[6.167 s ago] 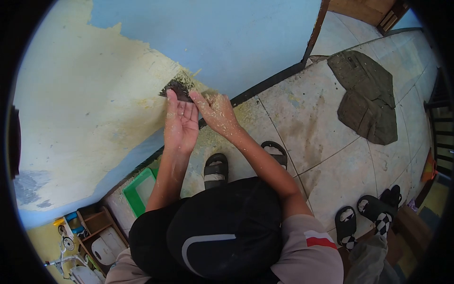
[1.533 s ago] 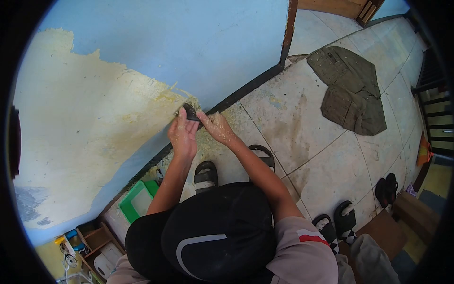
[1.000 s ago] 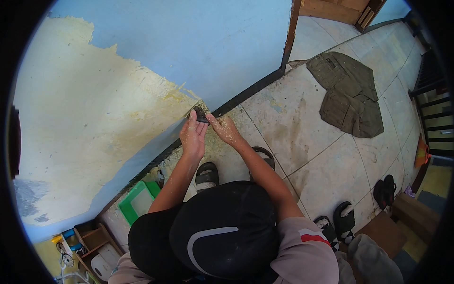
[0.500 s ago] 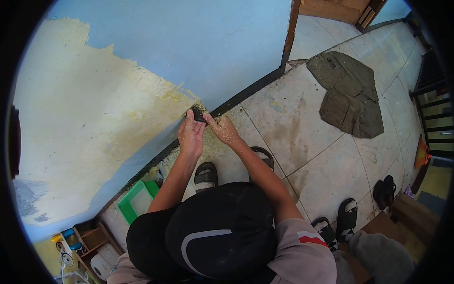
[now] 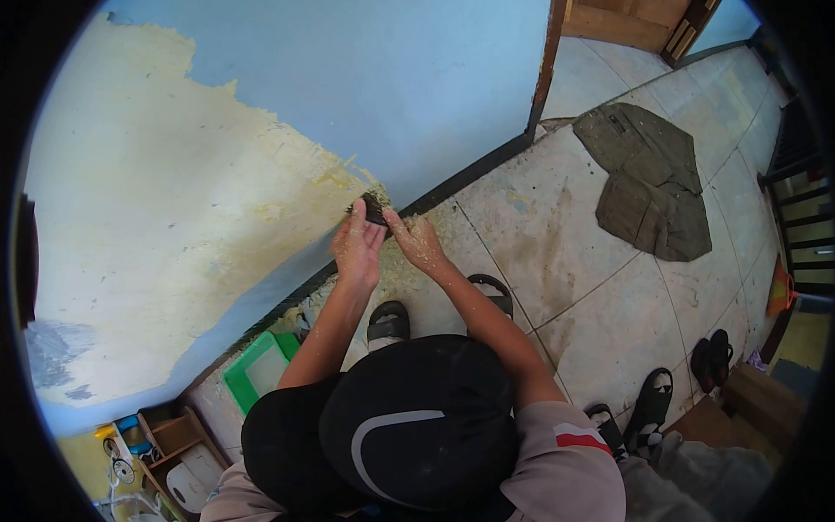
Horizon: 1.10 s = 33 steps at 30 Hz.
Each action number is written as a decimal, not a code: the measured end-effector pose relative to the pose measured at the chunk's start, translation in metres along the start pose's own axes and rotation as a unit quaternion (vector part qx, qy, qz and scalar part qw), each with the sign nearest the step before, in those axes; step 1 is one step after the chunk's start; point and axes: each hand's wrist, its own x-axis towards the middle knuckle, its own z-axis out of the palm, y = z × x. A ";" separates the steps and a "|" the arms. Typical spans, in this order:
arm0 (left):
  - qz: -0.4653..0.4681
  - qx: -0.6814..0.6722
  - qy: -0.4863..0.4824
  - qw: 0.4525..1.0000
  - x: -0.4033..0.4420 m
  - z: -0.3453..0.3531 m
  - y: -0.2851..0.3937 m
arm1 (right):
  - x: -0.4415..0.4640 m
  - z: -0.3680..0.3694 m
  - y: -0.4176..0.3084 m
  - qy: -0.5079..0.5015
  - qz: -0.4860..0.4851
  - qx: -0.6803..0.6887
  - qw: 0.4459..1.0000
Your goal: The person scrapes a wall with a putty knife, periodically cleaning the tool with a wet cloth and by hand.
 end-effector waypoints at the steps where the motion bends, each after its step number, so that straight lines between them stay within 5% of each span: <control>1: -0.017 0.013 0.007 1.000 0.001 0.000 -0.003 | -0.001 -0.002 0.005 -0.003 0.024 0.005 1.000; 11: -0.017 0.005 0.001 1.000 -0.010 0.010 0.010 | -0.005 -0.008 -0.013 -0.046 0.106 0.029 0.993; 23: -0.030 0.034 0.023 0.999 0.003 -0.004 -0.006 | -0.005 0.009 0.030 0.001 0.074 0.010 0.997; 33: 0.051 0.026 -0.001 0.998 -0.009 0.004 0.010 | 0.000 0.003 -0.009 -0.011 0.043 0.023 0.999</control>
